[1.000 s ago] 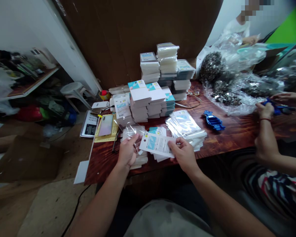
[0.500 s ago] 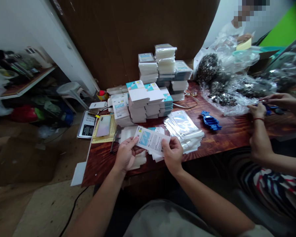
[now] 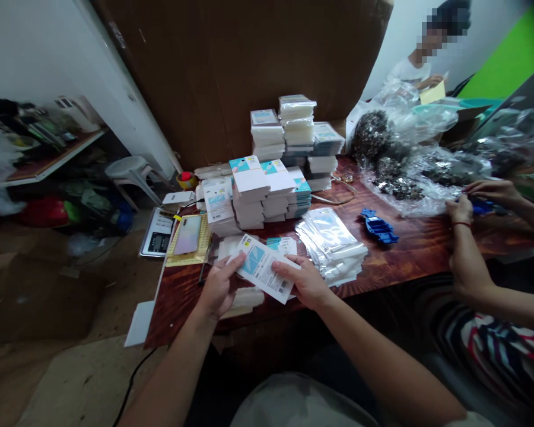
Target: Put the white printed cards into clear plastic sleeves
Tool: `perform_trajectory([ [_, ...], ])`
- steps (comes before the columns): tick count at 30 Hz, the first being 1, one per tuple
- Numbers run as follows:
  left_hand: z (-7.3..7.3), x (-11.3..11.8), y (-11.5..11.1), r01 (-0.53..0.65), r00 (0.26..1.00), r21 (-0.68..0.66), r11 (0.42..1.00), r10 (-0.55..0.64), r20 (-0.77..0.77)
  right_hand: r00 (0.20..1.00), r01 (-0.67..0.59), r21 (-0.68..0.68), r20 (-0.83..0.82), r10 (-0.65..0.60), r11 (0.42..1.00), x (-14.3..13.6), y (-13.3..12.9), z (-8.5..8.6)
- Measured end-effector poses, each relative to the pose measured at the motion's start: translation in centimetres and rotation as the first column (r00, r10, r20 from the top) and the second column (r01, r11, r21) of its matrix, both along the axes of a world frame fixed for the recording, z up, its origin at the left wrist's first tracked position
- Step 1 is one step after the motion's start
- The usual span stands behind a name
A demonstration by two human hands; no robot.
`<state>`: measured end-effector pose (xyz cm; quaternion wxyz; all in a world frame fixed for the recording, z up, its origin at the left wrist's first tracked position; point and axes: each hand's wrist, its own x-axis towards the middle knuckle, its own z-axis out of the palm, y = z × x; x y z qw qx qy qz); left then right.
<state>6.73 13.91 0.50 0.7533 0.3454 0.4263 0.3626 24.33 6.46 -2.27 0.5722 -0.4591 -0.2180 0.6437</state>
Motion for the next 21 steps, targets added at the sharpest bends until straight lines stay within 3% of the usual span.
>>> perform_trajectory([
  [3, -0.4, 0.8, -0.5, -0.140, 0.990, 0.017, 0.990, 0.139, 0.020, 0.982, 0.178, 0.005, 0.059, -0.178, 0.984, -1.0, 0.2, -0.3],
  [5, -0.6, 1.3, -0.7, -0.175, 0.985, 0.026, 0.984, 0.175, 0.015, 0.971, 0.213, 0.049, 0.095, -0.217, 0.976, -1.3, 0.3, -0.2],
  [6, -0.6, 1.4, -0.7, -0.196, 0.981, 0.036, 0.980, 0.195, 0.015, 0.981, 0.162, 0.073, 0.092, -0.169, 0.984, -1.2, 0.2, -0.1],
  [9, -0.4, 1.5, -0.5, -0.228, 0.973, 0.040, 0.973, 0.229, -0.003, 0.990, -0.140, 0.116, 0.022, 0.139, 0.983, -0.5, -0.2, 0.1],
  [11, -0.3, 1.3, -0.4, -0.209, 0.978, 0.017, 0.978, 0.209, -0.011, 0.975, -0.221, 0.122, 0.016, 0.220, 0.968, -0.2, -0.4, -0.1],
  [17, -0.2, 1.6, -1.5, -0.089, 0.995, 0.070, 0.994, 0.091, -0.036, 0.980, 0.078, 0.067, 0.179, -0.089, 0.995, -1.4, -0.2, -0.7],
  [21, -0.5, 1.5, -1.5, 0.024, 0.992, 0.086, 0.996, -0.014, -0.123, 0.986, 0.024, 0.108, 0.161, -0.041, 0.994, -1.0, -0.4, -0.4],
])
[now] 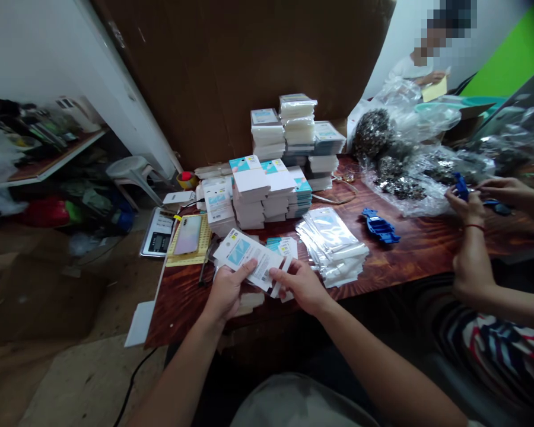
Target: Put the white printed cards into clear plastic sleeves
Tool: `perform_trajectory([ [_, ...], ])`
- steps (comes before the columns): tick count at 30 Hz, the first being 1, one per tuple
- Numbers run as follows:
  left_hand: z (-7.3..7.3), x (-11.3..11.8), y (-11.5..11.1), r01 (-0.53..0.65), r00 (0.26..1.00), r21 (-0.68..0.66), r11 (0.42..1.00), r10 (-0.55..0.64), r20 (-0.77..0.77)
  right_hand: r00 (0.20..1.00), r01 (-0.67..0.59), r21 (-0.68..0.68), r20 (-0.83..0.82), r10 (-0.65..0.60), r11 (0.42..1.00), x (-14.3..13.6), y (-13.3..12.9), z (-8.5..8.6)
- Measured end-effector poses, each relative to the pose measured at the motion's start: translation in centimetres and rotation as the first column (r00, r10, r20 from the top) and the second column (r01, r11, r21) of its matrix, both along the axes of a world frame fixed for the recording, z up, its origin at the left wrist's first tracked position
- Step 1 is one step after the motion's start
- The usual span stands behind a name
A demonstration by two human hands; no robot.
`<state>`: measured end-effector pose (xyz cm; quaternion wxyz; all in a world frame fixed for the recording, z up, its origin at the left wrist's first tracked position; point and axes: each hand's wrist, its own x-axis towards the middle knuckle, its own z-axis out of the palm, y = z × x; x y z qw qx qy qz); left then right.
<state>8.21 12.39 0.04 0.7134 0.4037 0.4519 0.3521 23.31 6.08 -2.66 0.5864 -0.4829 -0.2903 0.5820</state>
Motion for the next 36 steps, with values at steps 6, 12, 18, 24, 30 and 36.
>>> perform_trajectory([
  [6, 0.1, 0.7, -0.2, 0.218, 0.974, 0.038, 0.975, -0.216, -0.064, 0.985, 0.130, -0.031, 0.117, -0.125, 0.991, 0.8, -0.5, 0.5],
  [12, 1.1, -0.1, 0.1, 0.395, 0.761, 0.228, 0.890, -0.177, -0.624, 0.891, 0.340, 0.016, 0.313, -0.328, 0.940, 7.1, -0.6, 0.5],
  [18, -0.6, -4.6, 3.2, 0.366, 0.113, 0.299, 0.882, 0.277, -0.954, 0.289, 0.673, 0.180, 0.829, -0.479, 0.717, 15.4, -1.3, -0.9],
  [24, -1.5, -5.9, 4.4, 0.372, 0.201, 0.280, 0.885, 0.217, -0.955, -0.048, 0.281, 0.370, 0.927, -0.372, 0.885, 12.5, -1.4, -0.4],
  [30, -0.4, -6.8, 5.1, 0.462, 0.228, 0.268, 0.845, 0.179, -0.957, -0.190, -0.609, -0.115, 0.982, -0.004, 0.784, 5.9, -2.3, 1.9],
  [36, -0.1, -6.2, 4.4, 0.151, 0.750, 0.298, 0.942, 0.087, -0.655, -0.449, -0.601, -0.276, 0.893, -0.032, 0.750, 4.0, -3.5, 2.0],
])
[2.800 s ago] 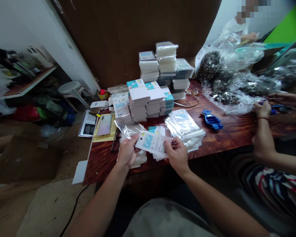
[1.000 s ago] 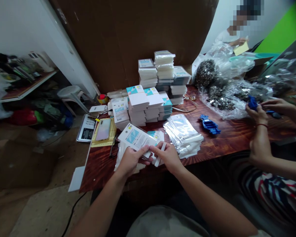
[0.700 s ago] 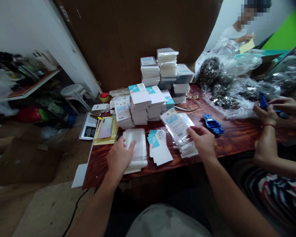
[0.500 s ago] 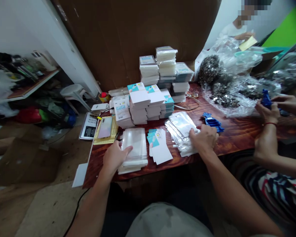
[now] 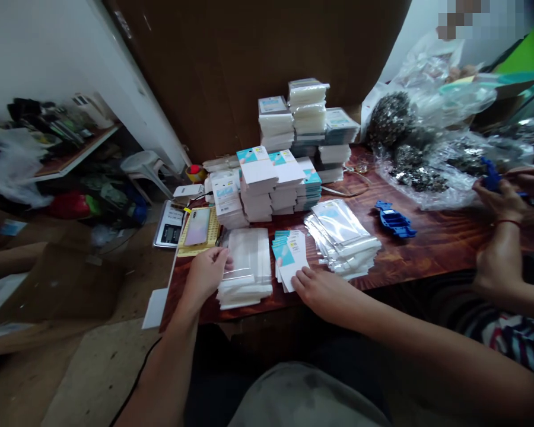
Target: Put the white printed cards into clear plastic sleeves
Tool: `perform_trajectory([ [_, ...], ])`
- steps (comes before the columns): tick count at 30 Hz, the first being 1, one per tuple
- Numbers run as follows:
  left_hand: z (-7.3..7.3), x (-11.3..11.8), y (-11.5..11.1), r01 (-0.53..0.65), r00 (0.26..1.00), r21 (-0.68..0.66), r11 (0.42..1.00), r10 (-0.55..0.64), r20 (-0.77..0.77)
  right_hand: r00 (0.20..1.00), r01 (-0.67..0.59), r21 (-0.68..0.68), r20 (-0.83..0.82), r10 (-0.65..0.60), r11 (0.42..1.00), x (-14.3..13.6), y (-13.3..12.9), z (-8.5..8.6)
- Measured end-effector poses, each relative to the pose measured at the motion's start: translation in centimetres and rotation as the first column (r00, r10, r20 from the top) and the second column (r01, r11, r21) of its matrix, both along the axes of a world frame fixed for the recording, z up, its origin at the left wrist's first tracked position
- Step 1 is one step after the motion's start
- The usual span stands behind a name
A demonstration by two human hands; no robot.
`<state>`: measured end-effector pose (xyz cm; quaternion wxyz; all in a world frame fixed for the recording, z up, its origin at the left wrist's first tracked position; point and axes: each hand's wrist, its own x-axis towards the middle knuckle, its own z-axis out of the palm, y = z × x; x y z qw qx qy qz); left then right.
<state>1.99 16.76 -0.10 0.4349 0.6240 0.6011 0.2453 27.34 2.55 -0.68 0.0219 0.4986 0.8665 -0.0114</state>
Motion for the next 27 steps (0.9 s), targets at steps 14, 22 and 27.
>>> perform_trajectory([
  [14, -1.8, 6.4, -1.6, -0.185, 0.617, -0.340, 0.922, 0.378, 0.690, -0.341, 0.220, -0.692, -0.715, -0.610, 0.688, 1.6, -2.8, 0.1],
  [22, -2.3, 7.2, -2.8, -0.161, 0.594, -0.327, 0.931, 0.356, 0.721, -0.539, 0.279, -0.752, -0.638, -0.550, 0.598, -2.1, -1.3, -1.7],
  [27, -1.9, 6.5, -3.4, -0.145, 0.597, -0.328, 0.934, 0.346, 0.724, -0.622, 0.266, -0.746, -0.616, -0.483, 0.610, -3.2, -1.0, -1.9],
])
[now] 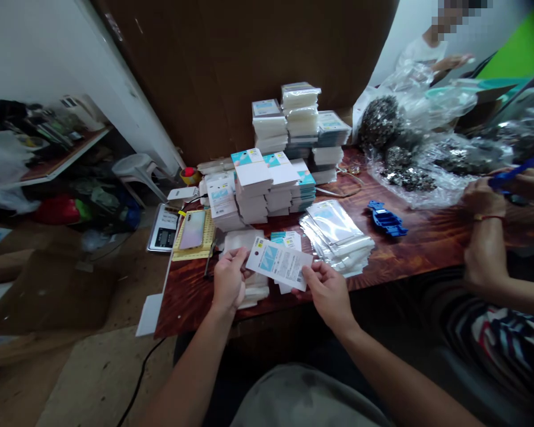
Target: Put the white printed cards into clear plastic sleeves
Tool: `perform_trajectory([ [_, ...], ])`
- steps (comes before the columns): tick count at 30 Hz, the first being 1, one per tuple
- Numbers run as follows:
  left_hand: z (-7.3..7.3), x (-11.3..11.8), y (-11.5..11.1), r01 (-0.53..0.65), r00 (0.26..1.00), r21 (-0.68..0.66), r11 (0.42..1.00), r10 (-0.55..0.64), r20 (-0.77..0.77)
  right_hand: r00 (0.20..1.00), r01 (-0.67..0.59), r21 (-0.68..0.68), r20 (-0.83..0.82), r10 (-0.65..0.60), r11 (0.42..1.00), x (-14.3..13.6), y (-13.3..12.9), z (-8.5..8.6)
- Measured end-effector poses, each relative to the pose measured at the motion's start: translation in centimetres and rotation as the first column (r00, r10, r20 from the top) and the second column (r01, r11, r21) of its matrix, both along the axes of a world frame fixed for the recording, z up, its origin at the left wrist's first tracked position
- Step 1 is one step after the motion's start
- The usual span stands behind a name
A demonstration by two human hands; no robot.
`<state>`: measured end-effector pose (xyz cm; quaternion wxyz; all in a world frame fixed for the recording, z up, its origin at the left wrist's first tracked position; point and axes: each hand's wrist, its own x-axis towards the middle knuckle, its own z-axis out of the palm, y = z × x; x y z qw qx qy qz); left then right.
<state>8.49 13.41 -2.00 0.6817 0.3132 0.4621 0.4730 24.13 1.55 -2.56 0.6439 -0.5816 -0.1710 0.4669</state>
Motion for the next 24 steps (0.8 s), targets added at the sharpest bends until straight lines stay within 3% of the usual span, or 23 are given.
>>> perform_trajectory([
  [5, 0.6, -0.3, -0.7, 0.099, 0.995, -0.020, 0.995, -0.099, 0.014, 0.999, -0.034, 0.068, -0.025, 0.036, 0.997, -0.9, 0.5, -0.4],
  [10, 1.1, 0.0, -1.5, 0.209, 0.974, 0.008, 0.978, -0.209, 0.088, 0.932, -0.359, 0.168, 0.022, 0.361, 0.918, -0.2, 1.9, -0.7],
  [15, 1.5, -0.4, -1.5, 0.297, 0.953, -0.050, 0.954, -0.292, 0.084, 0.867, -0.493, 0.242, 0.055, 0.496, 0.835, 1.3, 2.8, 0.2],
  [18, 1.6, -0.2, -1.8, 0.334, 0.942, -0.064, 0.940, -0.331, 0.050, 0.900, -0.434, 0.192, 0.122, 0.418, 0.880, 0.4, 3.2, 0.5],
  [21, 1.7, 0.3, -2.5, 0.345, 0.938, -0.048, 0.937, -0.344, 0.029, 0.964, -0.225, 0.119, 0.173, 0.202, 0.967, -1.4, 3.7, 0.0],
  [24, 1.5, 0.5, -2.9, 0.338, 0.941, 0.004, 0.941, -0.338, 0.015, 0.963, -0.080, 0.103, 0.264, 0.051, 0.991, -2.5, 4.1, -0.6],
])
